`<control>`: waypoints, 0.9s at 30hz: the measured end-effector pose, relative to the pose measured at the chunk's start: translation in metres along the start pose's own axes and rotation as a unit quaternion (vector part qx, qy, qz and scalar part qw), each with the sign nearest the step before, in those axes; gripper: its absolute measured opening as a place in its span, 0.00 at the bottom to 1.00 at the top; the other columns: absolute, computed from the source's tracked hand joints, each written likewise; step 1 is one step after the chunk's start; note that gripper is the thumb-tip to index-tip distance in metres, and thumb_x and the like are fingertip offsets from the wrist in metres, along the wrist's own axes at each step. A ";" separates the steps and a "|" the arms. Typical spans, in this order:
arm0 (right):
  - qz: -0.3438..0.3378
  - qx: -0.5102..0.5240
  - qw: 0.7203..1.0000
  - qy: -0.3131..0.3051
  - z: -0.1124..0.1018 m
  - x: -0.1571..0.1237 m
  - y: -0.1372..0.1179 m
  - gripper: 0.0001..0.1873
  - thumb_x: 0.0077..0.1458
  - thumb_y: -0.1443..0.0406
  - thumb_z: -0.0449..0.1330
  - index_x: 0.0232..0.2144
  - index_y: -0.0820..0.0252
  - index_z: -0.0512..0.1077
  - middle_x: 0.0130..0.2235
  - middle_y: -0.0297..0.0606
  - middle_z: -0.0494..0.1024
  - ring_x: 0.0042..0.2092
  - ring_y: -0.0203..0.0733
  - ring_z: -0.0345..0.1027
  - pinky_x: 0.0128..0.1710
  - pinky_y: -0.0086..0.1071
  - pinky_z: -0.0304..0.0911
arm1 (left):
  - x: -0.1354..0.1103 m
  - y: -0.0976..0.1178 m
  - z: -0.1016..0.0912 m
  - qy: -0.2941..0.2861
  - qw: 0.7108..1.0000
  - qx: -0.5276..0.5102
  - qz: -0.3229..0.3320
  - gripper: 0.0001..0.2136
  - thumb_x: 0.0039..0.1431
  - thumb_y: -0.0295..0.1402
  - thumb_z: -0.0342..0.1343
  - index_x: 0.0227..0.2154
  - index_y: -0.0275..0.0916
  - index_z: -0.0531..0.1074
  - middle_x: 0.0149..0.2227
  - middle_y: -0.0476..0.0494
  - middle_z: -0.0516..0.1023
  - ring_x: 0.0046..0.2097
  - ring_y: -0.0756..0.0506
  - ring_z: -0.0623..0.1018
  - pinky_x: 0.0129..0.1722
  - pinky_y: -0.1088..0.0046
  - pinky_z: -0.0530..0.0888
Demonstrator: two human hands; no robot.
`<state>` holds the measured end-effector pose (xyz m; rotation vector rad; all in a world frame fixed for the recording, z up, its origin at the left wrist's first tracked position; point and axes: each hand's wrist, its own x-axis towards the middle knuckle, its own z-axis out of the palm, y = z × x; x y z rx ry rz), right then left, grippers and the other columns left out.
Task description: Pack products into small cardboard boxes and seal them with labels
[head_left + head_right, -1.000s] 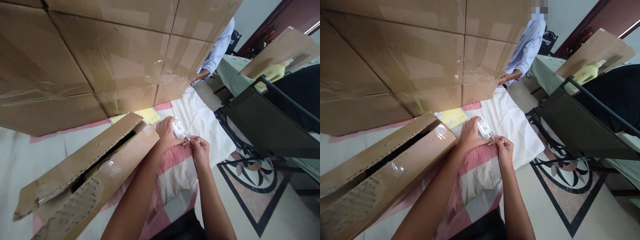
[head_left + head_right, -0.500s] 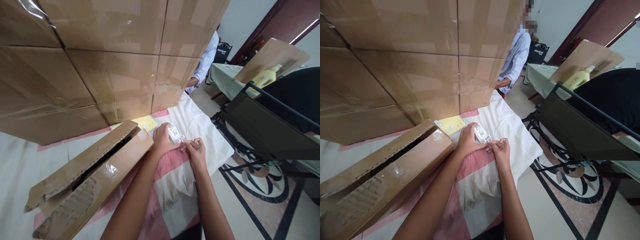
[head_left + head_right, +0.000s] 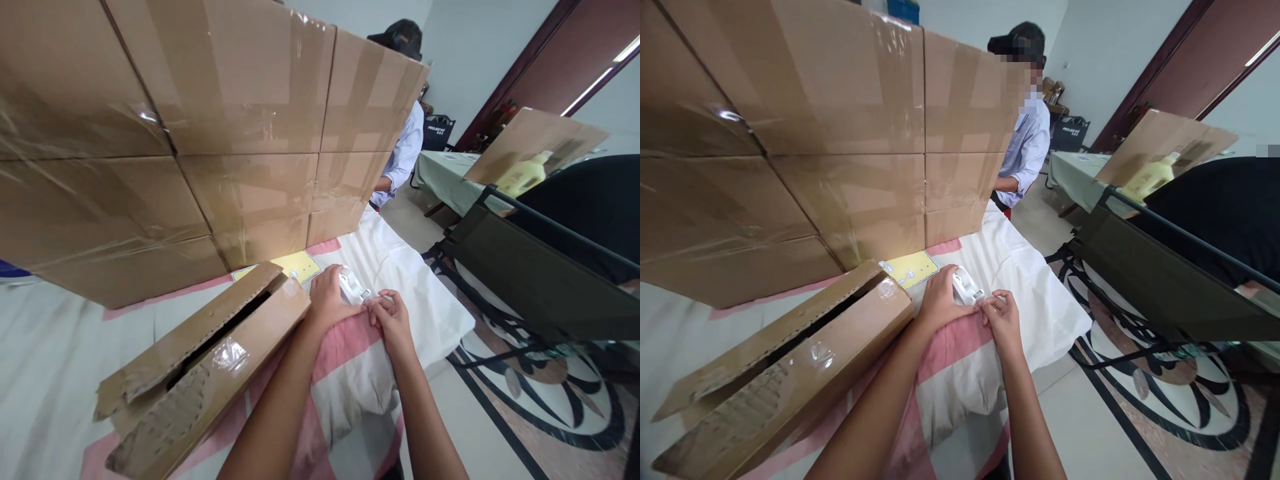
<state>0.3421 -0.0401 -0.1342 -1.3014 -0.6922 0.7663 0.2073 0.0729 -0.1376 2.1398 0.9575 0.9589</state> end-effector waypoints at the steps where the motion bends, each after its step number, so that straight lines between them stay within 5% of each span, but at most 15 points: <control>1: 0.000 -0.002 1.000 0.003 0.000 0.000 0.000 0.23 0.51 0.60 0.71 0.41 0.54 0.61 0.27 0.28 0.79 0.20 0.30 0.60 0.22 0.25 0.55 | 0.000 0.000 0.000 0.002 1.000 -0.001 0.001 0.47 0.35 0.45 0.76 0.58 0.45 0.59 0.61 0.35 0.72 0.62 0.31 0.72 0.62 0.48 0.66; 10: -0.005 -0.018 1.000 0.015 0.003 0.002 -0.001 0.22 0.51 0.56 0.72 0.38 0.55 0.64 0.18 0.21 0.67 0.18 0.30 0.55 0.21 0.25 0.51 | -0.001 -0.005 0.004 0.012 1.000 0.013 0.024 0.44 0.40 0.49 0.73 0.59 0.43 0.59 0.60 0.34 0.72 0.63 0.31 0.72 0.62 0.47 0.67; 27: -0.038 -0.070 0.995 -0.055 0.005 0.002 0.002 0.19 0.56 0.53 0.67 0.37 0.55 0.62 0.22 0.23 0.68 0.20 0.31 0.57 0.20 0.24 0.52 | -0.002 0.001 -0.002 0.009 0.999 -0.031 0.001 0.39 0.45 0.44 0.73 0.58 0.43 0.61 0.59 0.38 0.72 0.62 0.35 0.72 0.63 0.51 0.67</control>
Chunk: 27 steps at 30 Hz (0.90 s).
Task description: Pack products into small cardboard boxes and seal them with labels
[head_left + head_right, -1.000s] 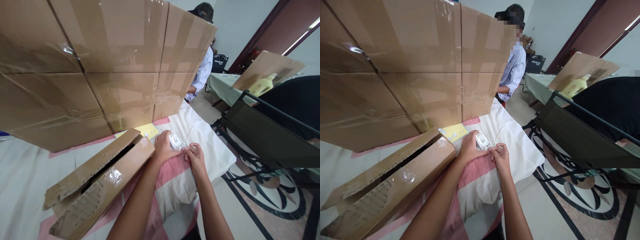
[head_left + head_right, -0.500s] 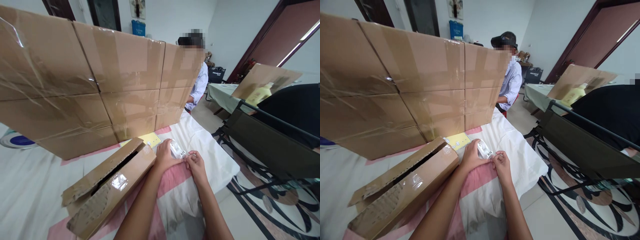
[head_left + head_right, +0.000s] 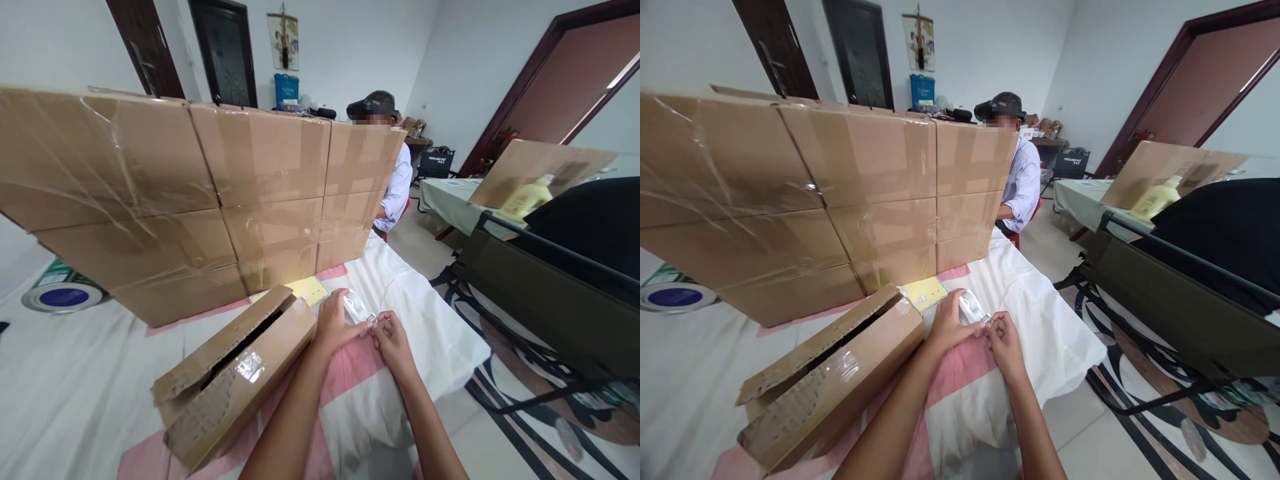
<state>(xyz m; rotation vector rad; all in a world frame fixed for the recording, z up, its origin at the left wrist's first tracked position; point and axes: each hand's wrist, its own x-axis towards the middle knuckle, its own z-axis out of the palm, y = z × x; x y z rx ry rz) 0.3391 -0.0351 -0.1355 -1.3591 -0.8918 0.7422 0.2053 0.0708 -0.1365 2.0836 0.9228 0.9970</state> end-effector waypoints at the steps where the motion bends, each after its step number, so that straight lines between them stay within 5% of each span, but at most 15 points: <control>1: -0.001 -0.002 1.000 0.000 0.000 0.000 0.001 0.19 0.57 0.53 0.66 0.37 0.55 0.62 0.22 0.23 0.69 0.20 0.31 0.57 0.20 0.24 0.52 | 0.000 -0.001 0.001 0.002 1.000 -0.001 0.002 0.39 0.45 0.44 0.73 0.58 0.43 0.61 0.59 0.38 0.72 0.62 0.35 0.72 0.63 0.52 0.67; 21: -0.059 -0.052 0.997 0.014 -0.001 0.000 0.008 0.23 0.52 0.44 0.65 0.34 0.53 0.64 0.22 0.28 0.69 0.22 0.39 0.63 0.21 0.29 0.56 | 0.001 -0.002 0.003 0.001 0.999 -0.026 -0.032 0.34 0.46 0.39 0.70 0.57 0.44 0.64 0.58 0.39 0.74 0.61 0.35 0.73 0.62 0.54 0.68; 27: -0.044 -0.024 0.998 0.026 -0.003 -0.006 0.015 0.25 0.53 0.42 0.64 0.37 0.52 0.62 0.20 0.23 0.63 0.19 0.36 0.55 0.21 0.27 0.48 | 0.000 0.001 0.001 0.011 0.999 -0.026 -0.017 0.34 0.45 0.40 0.70 0.56 0.43 0.66 0.59 0.38 0.73 0.62 0.34 0.72 0.64 0.53 0.68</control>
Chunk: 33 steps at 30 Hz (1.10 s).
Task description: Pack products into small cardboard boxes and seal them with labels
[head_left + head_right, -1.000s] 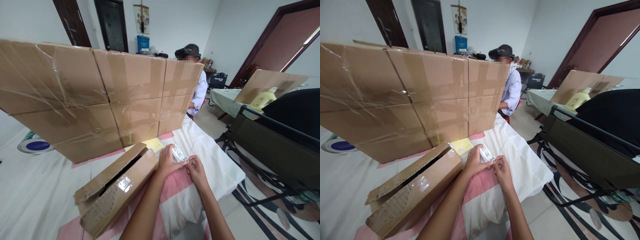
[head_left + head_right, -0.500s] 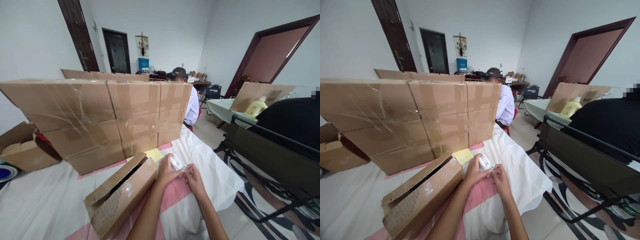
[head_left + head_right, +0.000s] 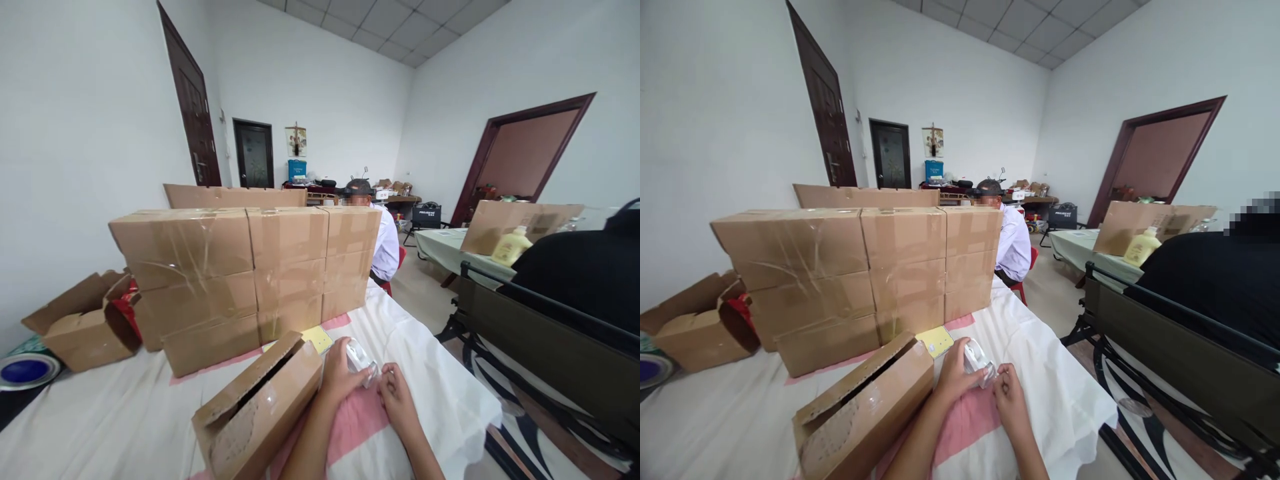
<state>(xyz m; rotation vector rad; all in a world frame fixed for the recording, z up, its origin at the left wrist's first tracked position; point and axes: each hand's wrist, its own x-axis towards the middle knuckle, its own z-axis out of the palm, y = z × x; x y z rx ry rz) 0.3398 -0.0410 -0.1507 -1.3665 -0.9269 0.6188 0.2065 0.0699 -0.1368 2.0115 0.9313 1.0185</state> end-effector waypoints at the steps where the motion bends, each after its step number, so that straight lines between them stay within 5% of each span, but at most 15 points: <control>1: -0.003 0.005 1.000 0.000 0.000 -0.001 0.000 0.26 0.54 0.41 0.63 0.37 0.52 0.62 0.20 0.23 0.63 0.19 0.36 0.55 0.21 0.28 0.48 | 0.000 0.002 -0.001 0.013 1.000 0.002 0.012 0.33 0.46 0.40 0.70 0.56 0.43 0.66 0.60 0.37 0.72 0.63 0.34 0.71 0.64 0.52 0.67; 5: -0.056 0.017 0.998 0.007 0.002 -0.006 -0.015 0.24 0.56 0.43 0.64 0.38 0.53 0.64 0.23 0.27 0.68 0.22 0.39 0.62 0.23 0.30 0.55 | 0.002 0.026 -0.015 0.043 0.996 -0.007 0.076 0.24 0.53 0.38 0.64 0.54 0.44 0.70 0.59 0.37 0.73 0.64 0.34 0.70 0.65 0.52 0.66; 11: -0.132 0.033 0.990 0.044 0.014 -0.007 -0.059 0.20 0.58 0.48 0.66 0.41 0.52 0.67 0.26 0.33 0.74 0.28 0.43 0.71 0.31 0.34 0.68 | 0.006 0.077 -0.067 -0.129 0.987 -0.084 0.040 0.13 0.60 0.42 0.58 0.45 0.44 0.76 0.48 0.46 0.81 0.47 0.43 0.79 0.49 0.65 0.73; 17: -0.152 0.029 0.988 0.023 0.032 -0.004 -0.092 0.20 0.56 0.49 0.68 0.42 0.52 0.68 0.28 0.38 0.78 0.32 0.48 0.76 0.33 0.37 0.73 | 0.000 0.108 -0.105 -0.182 0.979 -0.083 0.033 0.11 0.60 0.43 0.59 0.35 0.41 0.79 0.37 0.48 0.83 0.41 0.45 0.79 0.39 0.71 0.69; 21: -0.161 0.030 0.987 0.005 0.035 -0.007 -0.094 0.20 0.56 0.50 0.68 0.43 0.51 0.68 0.30 0.40 0.80 0.33 0.50 0.78 0.34 0.38 0.75 | -0.007 0.122 -0.117 -0.174 0.981 -0.079 0.033 0.11 0.53 0.42 0.65 0.36 0.41 0.80 0.37 0.48 0.83 0.39 0.45 0.78 0.38 0.71 0.69; 27: -0.196 -0.010 0.981 0.009 0.037 -0.014 -0.098 0.15 0.61 0.52 0.65 0.44 0.51 0.69 0.32 0.41 0.82 0.34 0.49 0.79 0.33 0.36 0.75 | -0.017 0.135 -0.130 -0.165 0.983 -0.062 0.054 0.08 0.61 0.34 0.55 0.36 0.44 0.80 0.34 0.50 0.83 0.37 0.46 0.79 0.38 0.72 0.69; 33: -0.286 -0.057 0.957 0.006 0.041 -0.019 -0.126 0.12 0.64 0.55 0.63 0.44 0.53 0.69 0.29 0.38 0.81 0.29 0.43 0.77 0.27 0.30 0.73 | -0.026 0.150 -0.157 -0.136 0.989 0.033 0.041 0.12 0.63 0.37 0.56 0.44 0.49 0.81 0.42 0.49 0.85 0.42 0.43 0.81 0.43 0.69 0.70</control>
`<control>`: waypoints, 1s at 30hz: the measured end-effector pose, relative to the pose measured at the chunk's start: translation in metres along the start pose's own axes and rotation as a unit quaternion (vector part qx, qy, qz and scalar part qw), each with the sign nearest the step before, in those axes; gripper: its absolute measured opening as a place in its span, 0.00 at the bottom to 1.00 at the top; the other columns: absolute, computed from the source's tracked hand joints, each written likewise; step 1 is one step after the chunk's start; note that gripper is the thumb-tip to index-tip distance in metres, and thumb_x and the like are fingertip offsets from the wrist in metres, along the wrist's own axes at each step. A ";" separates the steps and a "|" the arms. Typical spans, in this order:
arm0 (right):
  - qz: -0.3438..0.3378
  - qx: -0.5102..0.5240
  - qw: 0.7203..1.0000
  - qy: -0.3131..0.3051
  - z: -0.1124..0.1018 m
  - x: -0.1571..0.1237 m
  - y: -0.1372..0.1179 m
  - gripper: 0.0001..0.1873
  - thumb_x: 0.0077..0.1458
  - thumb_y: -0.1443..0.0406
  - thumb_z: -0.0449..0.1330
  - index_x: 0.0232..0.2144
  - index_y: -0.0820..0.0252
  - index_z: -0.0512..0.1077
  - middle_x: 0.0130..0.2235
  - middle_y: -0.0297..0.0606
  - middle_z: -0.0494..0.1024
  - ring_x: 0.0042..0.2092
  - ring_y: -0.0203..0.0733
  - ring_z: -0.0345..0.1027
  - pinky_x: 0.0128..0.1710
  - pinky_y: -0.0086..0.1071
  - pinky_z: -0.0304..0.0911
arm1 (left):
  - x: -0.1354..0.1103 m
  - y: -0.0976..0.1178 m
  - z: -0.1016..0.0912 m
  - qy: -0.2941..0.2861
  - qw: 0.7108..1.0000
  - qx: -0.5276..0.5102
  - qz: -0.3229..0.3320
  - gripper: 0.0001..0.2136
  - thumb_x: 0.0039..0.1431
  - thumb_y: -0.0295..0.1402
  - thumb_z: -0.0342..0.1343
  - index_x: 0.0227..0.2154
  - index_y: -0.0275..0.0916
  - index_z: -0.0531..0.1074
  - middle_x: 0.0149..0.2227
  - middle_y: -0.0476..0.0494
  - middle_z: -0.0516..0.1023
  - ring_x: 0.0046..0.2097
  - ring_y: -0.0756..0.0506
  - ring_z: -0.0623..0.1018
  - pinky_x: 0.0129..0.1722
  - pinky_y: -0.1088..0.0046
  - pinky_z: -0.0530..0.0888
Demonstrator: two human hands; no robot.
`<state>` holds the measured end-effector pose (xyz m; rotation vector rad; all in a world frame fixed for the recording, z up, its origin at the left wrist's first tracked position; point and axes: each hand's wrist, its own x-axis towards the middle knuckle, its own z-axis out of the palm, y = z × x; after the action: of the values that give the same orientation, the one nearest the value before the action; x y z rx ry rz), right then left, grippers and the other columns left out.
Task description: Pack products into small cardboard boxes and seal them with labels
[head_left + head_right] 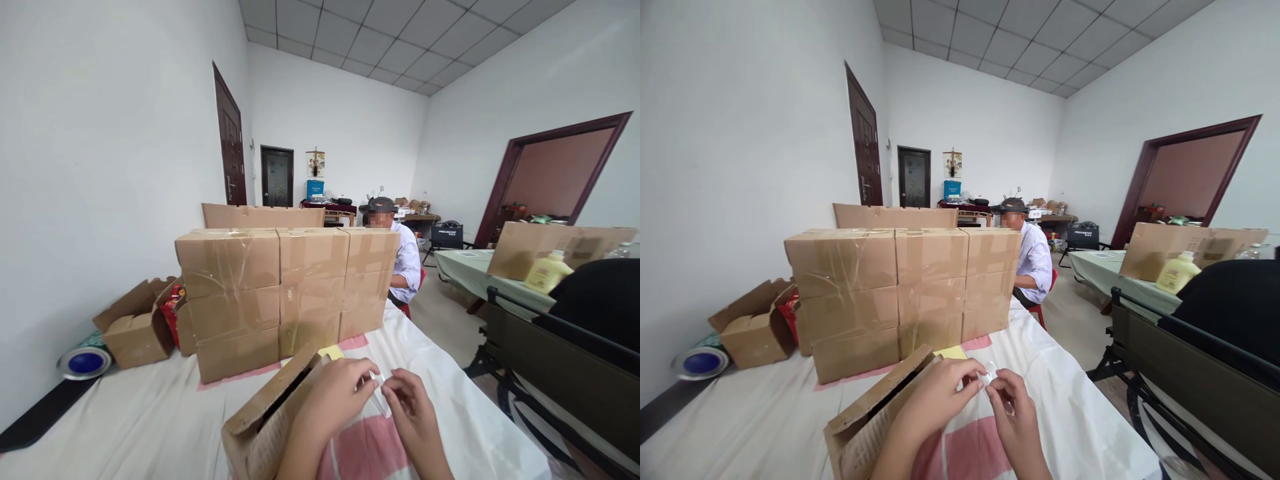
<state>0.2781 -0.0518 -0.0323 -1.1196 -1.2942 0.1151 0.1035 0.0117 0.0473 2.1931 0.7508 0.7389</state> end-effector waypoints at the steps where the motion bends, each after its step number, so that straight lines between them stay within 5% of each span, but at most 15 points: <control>1: -0.022 -0.012 1.000 -0.013 0.000 0.003 -0.005 0.11 0.65 0.57 0.62 0.45 0.54 0.69 0.29 0.38 0.81 0.29 0.41 0.77 0.27 0.28 0.73 | -0.003 0.002 -0.004 0.001 1.000 0.011 -0.002 0.11 0.63 0.37 0.56 0.44 0.49 0.82 0.43 0.49 0.85 0.42 0.43 0.81 0.43 0.69 0.70; 6: -0.116 -0.056 0.988 -0.087 0.002 0.014 -0.025 0.09 0.69 0.65 0.57 0.50 0.54 0.68 0.31 0.34 0.80 0.30 0.36 0.76 0.30 0.23 0.71 | -0.017 0.010 -0.023 0.011 1.000 0.022 0.001 0.08 0.64 0.34 0.56 0.38 0.46 0.82 0.40 0.52 0.85 0.41 0.47 0.80 0.43 0.72 0.68; 14: -0.159 -0.087 0.972 -0.151 0.010 0.014 -0.044 0.10 0.71 0.66 0.54 0.52 0.48 0.65 0.36 0.32 0.81 0.35 0.36 0.78 0.37 0.25 0.73 | -0.036 0.026 -0.040 0.016 1.000 0.021 0.002 0.04 0.64 0.34 0.60 0.36 0.46 0.80 0.39 0.55 0.83 0.43 0.47 0.78 0.43 0.73 0.67; 19: -0.145 -0.098 0.968 -0.182 0.014 0.017 -0.054 0.08 0.71 0.65 0.53 0.51 0.49 0.66 0.37 0.33 0.81 0.35 0.37 0.77 0.36 0.28 0.71 | -0.044 0.030 -0.045 0.036 0.998 0.054 0.014 0.09 0.69 0.32 0.54 0.35 0.45 0.78 0.39 0.54 0.82 0.42 0.47 0.78 0.44 0.72 0.67; 30: -0.061 -0.061 0.939 -0.334 0.026 0.068 -0.093 0.10 0.71 0.66 0.53 0.52 0.51 0.67 0.41 0.33 0.82 0.41 0.38 0.77 0.41 0.30 0.66 | -0.072 0.014 -0.070 0.205 0.968 0.144 0.026 0.11 0.72 0.34 0.49 0.33 0.42 0.74 0.33 0.51 0.79 0.36 0.47 0.76 0.39 0.68 0.66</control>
<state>0.2346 -0.0403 0.0770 -1.1449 -1.9953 0.3503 0.0117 -0.0165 0.0797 2.3508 1.0658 1.1979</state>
